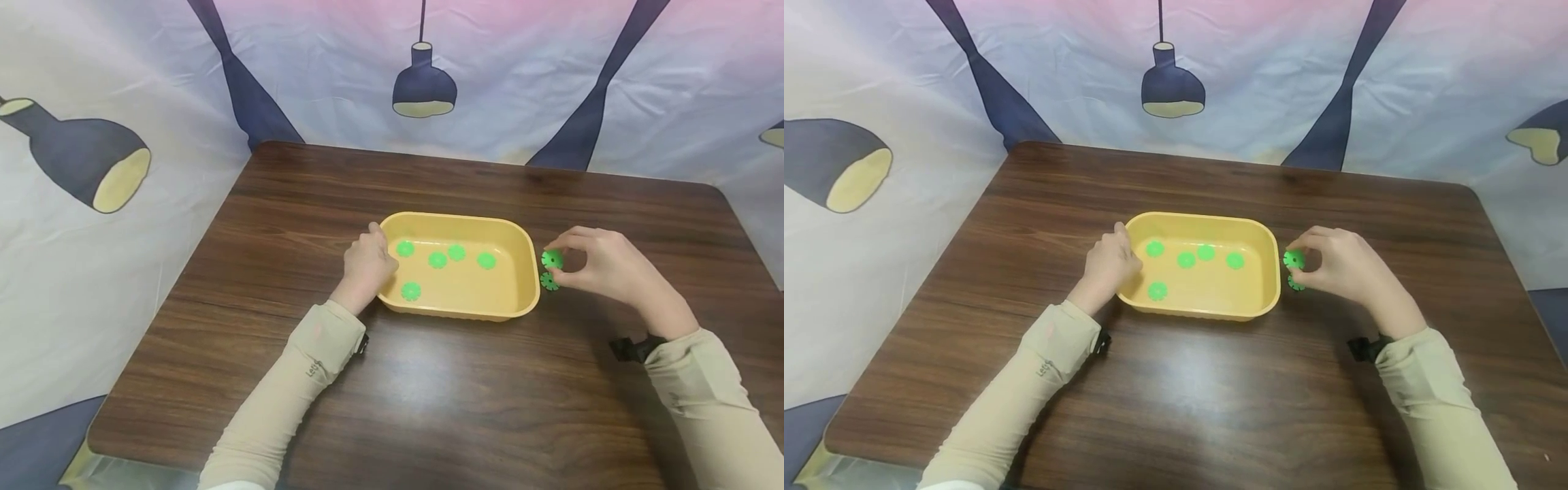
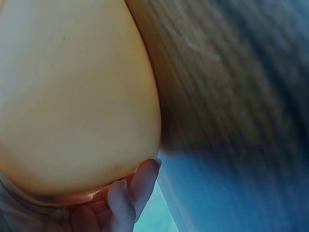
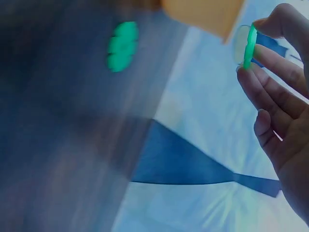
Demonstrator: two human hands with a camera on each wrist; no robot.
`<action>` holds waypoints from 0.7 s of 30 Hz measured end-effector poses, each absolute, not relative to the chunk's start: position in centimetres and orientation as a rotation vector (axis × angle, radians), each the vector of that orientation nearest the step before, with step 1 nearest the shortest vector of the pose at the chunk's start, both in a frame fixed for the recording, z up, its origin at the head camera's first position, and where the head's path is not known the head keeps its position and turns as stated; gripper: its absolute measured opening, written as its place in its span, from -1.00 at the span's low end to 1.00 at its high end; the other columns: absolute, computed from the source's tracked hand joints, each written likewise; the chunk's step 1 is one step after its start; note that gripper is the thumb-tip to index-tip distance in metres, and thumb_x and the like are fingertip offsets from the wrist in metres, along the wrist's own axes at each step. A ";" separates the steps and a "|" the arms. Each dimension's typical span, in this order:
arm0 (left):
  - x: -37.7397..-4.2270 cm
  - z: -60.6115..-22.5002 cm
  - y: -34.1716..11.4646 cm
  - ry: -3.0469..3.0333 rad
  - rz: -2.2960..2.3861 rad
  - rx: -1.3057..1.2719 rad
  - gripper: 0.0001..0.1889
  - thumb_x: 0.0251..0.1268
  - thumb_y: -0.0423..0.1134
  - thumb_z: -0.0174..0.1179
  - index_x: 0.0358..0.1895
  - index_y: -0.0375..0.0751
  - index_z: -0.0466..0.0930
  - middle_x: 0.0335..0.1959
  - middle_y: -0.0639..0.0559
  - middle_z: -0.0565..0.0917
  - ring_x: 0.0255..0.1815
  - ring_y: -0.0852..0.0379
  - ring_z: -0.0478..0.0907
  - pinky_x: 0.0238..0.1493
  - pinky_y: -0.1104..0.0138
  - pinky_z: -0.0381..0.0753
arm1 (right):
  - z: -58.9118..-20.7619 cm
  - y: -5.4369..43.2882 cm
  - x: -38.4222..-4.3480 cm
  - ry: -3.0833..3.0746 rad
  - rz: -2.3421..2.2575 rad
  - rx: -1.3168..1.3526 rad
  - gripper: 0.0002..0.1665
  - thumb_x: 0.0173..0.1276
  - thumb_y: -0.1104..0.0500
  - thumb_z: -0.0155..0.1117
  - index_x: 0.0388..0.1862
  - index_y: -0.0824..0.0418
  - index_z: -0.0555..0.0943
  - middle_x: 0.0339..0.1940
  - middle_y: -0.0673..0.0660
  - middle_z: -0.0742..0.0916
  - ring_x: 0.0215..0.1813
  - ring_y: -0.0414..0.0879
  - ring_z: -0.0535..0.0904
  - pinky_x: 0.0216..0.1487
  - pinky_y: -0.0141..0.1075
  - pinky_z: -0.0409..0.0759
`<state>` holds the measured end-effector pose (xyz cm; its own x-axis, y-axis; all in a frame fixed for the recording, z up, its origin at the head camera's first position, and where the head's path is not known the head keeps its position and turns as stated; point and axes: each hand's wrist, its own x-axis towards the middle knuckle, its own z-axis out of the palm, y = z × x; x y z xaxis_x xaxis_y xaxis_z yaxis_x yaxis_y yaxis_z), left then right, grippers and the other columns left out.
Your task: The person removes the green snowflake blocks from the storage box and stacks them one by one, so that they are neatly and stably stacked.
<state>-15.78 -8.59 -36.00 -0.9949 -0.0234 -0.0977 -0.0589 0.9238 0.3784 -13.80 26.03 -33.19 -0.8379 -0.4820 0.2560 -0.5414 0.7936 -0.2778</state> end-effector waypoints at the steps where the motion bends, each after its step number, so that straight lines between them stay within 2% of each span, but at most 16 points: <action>1: -15.8 -36.0 -8.6 2.989 0.586 -0.068 -0.62 -0.08 -0.38 0.09 -0.11 -0.35 0.26 -0.46 -0.19 0.56 -0.43 -0.12 0.60 -0.43 0.07 0.55 | -33.5 26.2 -13.8 -2.832 0.515 0.800 -0.70 -0.09 0.17 0.48 -0.28 0.07 0.69 -0.37 -0.11 0.65 -0.38 -0.20 0.54 -0.43 -0.33 0.43; 10: -15.8 -36.1 -8.7 2.965 0.586 -0.091 -0.66 -0.09 -0.36 0.12 -0.19 -0.29 0.25 -0.48 -0.14 0.53 -0.46 -0.08 0.58 -0.44 0.10 0.55 | -36.1 27.3 -14.1 -2.989 0.477 0.788 -0.72 -0.05 0.14 0.47 -0.28 0.10 0.67 -0.42 -0.09 0.61 -0.44 -0.22 0.46 -0.48 -0.36 0.35; 21: -15.5 -35.9 -8.8 2.978 0.596 -0.080 -0.68 -0.10 -0.38 0.11 -0.24 -0.27 0.23 -0.49 -0.17 0.53 -0.45 -0.12 0.58 -0.46 0.10 0.55 | -37.2 27.1 -14.7 -3.063 0.425 0.858 -0.72 -0.02 0.15 0.42 -0.28 0.17 0.68 -0.43 -0.04 0.62 -0.46 -0.23 0.47 -0.44 -0.31 0.42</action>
